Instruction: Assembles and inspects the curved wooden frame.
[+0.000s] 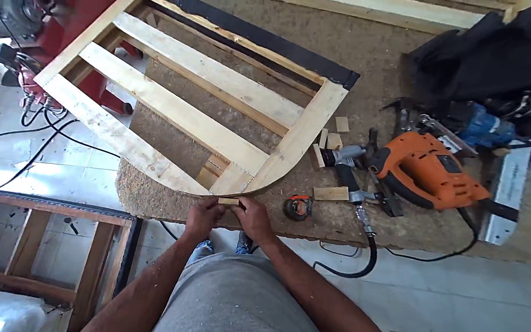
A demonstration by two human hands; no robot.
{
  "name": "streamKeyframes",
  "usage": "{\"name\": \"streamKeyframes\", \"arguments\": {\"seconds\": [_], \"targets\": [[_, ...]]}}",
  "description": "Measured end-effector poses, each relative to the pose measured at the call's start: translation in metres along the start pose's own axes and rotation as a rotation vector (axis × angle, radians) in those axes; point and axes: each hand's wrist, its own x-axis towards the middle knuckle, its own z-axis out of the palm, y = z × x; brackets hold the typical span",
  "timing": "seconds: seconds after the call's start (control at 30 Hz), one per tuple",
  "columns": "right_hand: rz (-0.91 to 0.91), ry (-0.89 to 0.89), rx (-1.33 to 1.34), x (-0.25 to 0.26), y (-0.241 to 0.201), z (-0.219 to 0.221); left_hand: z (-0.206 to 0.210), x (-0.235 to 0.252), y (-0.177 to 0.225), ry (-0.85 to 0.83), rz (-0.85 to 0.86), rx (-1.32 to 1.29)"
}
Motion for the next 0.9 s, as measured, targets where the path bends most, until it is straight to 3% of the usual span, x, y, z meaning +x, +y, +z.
{"name": "streamKeyframes", "arguments": {"seconds": [0.2, 0.33, 0.5, 0.77, 0.9], "targets": [[-0.099, 0.169, -0.037, 0.003, 0.011, 0.016, 0.011, 0.005, -0.008, 0.176, -0.005, -0.076], [0.021, 0.200, -0.050, 0.006, 0.003, 0.016, 0.012, 0.008, -0.010, 0.188, -0.007, -0.097], [-0.022, 0.146, -0.059, 0.011, 0.011, 0.015, 0.009, 0.010, -0.006, 0.152, -0.070, -0.057], [-0.107, 0.092, -0.244, 0.016, 0.017, 0.017, 0.006, 0.009, -0.004, 0.122, -0.044, 0.179], [-0.126, 0.056, -0.286, 0.016, 0.020, 0.016, -0.003, -0.021, 0.019, 0.188, 0.116, 0.545]]}}
